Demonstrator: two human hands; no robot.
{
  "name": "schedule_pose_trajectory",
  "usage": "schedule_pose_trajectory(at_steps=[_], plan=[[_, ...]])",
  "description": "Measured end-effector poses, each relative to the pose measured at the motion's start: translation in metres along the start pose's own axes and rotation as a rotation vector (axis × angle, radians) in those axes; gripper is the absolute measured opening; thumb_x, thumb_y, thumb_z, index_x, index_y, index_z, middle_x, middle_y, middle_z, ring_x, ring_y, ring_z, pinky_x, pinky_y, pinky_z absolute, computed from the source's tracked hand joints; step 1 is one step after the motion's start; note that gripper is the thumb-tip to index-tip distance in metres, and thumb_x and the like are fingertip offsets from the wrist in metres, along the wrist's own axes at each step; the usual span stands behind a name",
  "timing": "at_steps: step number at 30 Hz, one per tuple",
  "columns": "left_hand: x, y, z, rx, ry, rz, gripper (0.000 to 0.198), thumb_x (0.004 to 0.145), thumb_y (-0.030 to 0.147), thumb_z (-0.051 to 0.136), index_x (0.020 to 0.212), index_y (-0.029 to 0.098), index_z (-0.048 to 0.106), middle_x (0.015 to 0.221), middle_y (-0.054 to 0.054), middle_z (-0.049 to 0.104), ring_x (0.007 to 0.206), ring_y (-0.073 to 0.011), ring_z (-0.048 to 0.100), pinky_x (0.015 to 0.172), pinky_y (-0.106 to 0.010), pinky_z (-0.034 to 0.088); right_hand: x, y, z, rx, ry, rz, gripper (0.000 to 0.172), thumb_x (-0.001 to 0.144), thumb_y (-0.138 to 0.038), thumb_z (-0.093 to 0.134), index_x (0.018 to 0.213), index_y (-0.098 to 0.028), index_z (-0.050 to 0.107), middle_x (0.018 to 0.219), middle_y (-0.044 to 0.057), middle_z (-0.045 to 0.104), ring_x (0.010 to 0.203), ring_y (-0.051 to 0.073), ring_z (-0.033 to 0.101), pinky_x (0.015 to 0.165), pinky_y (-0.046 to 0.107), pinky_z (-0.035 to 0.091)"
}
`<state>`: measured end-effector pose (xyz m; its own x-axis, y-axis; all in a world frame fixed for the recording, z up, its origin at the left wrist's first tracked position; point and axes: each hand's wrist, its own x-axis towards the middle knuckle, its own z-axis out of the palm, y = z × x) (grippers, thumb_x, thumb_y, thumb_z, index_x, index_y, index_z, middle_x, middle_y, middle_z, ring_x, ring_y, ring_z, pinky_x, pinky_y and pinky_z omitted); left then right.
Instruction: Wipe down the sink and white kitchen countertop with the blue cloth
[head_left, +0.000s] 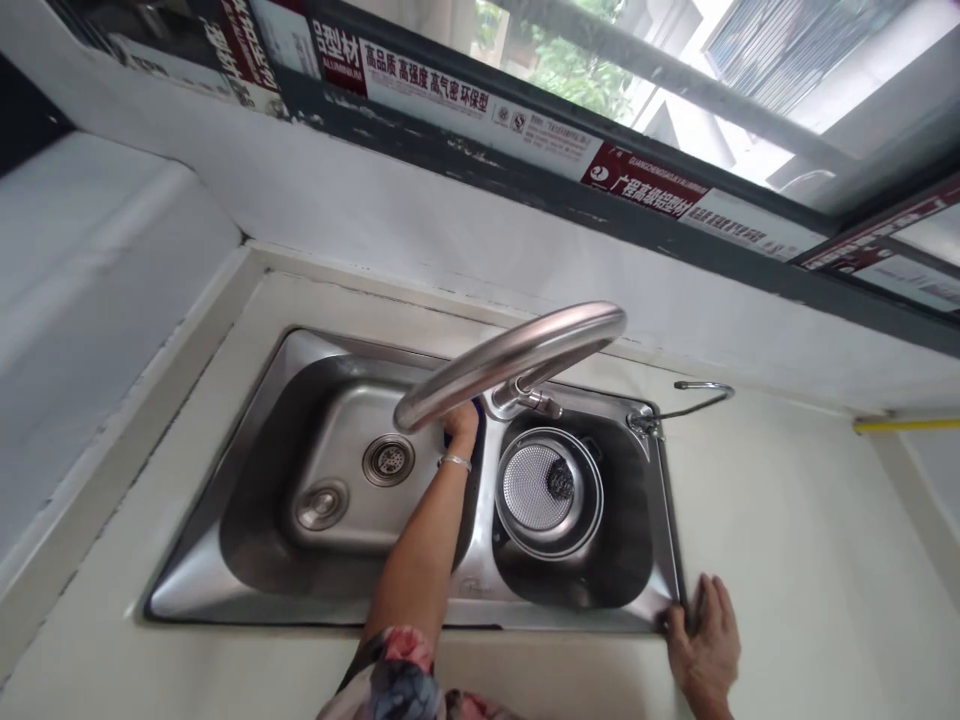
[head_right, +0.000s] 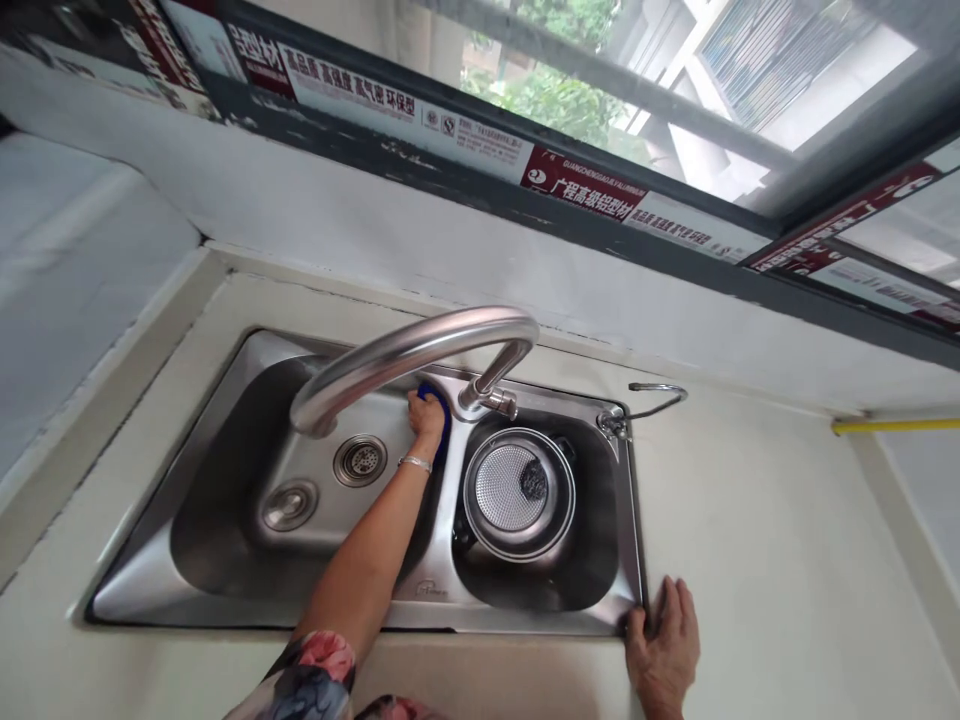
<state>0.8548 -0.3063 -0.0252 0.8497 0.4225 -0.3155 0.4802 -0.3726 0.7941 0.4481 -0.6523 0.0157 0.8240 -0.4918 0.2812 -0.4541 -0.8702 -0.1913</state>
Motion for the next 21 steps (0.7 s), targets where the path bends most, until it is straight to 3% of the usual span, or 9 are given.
schedule_pose_trajectory(at_steps=[3,7,13,15,18,21], plan=[[-0.016,-0.002,-0.011,0.024,-0.06,0.014,0.034,0.101,0.039,0.056,0.126,0.016,0.061,0.122,-0.012,0.067,0.11,-0.0255,0.065,0.1,-0.048,0.054,0.001,0.0,0.002,0.006,0.025,-0.011,0.078,0.092,-0.053,0.044,0.152,-0.003,0.048,0.158,0.026,0.045,0.144,0.045,0.045,0.119,0.064,0.04],[-0.038,-0.003,-0.029,0.033,-0.168,0.151,0.026,0.101,0.024,0.046,0.121,0.021,0.062,0.127,-0.013,0.067,0.119,-0.0259,0.063,0.104,-0.041,0.048,0.002,-0.001,0.004,0.009,0.033,-0.028,0.076,0.092,-0.052,0.044,0.15,-0.004,0.049,0.157,0.026,0.046,0.143,0.044,0.047,0.118,0.064,0.041],[-0.07,-0.025,-0.065,0.05,-0.367,0.296,0.022,0.095,0.02,0.055,0.113,0.026,0.067,0.127,-0.009,0.068,0.119,-0.0257,0.063,0.106,-0.039,0.046,0.003,-0.003,0.007,0.02,0.061,-0.021,0.076,0.09,-0.052,0.045,0.148,-0.003,0.052,0.155,0.027,0.047,0.142,0.045,0.047,0.118,0.064,0.04],[-0.08,-0.038,-0.08,0.038,-0.423,0.282,0.02,0.091,0.018,0.059,0.107,0.025,0.069,0.122,-0.008,0.07,0.113,-0.0246,0.065,0.106,-0.041,0.047,0.003,-0.003,0.009,0.021,0.078,-0.039,0.076,0.09,-0.052,0.046,0.147,-0.003,0.053,0.154,0.027,0.049,0.141,0.044,0.048,0.118,0.063,0.041],[-0.079,-0.053,-0.1,-0.019,-0.481,0.205,0.007,0.087,0.025,0.07,0.093,0.02,0.07,0.099,-0.005,0.073,0.093,-0.0215,0.067,0.101,-0.044,0.051,0.004,-0.002,0.012,0.025,0.097,-0.059,0.074,0.091,-0.051,0.045,0.146,-0.002,0.053,0.153,0.027,0.049,0.141,0.044,0.048,0.117,0.063,0.041],[-0.06,-0.051,-0.116,-0.142,-0.429,0.095,0.021,0.089,0.038,0.073,0.084,0.018,0.068,0.082,-0.003,0.07,0.082,-0.0191,0.065,0.094,-0.043,0.055,0.005,-0.003,0.014,0.04,0.098,-0.069,0.073,0.091,-0.049,0.045,0.146,-0.001,0.052,0.153,0.028,0.048,0.142,0.045,0.046,0.117,0.064,0.041]])
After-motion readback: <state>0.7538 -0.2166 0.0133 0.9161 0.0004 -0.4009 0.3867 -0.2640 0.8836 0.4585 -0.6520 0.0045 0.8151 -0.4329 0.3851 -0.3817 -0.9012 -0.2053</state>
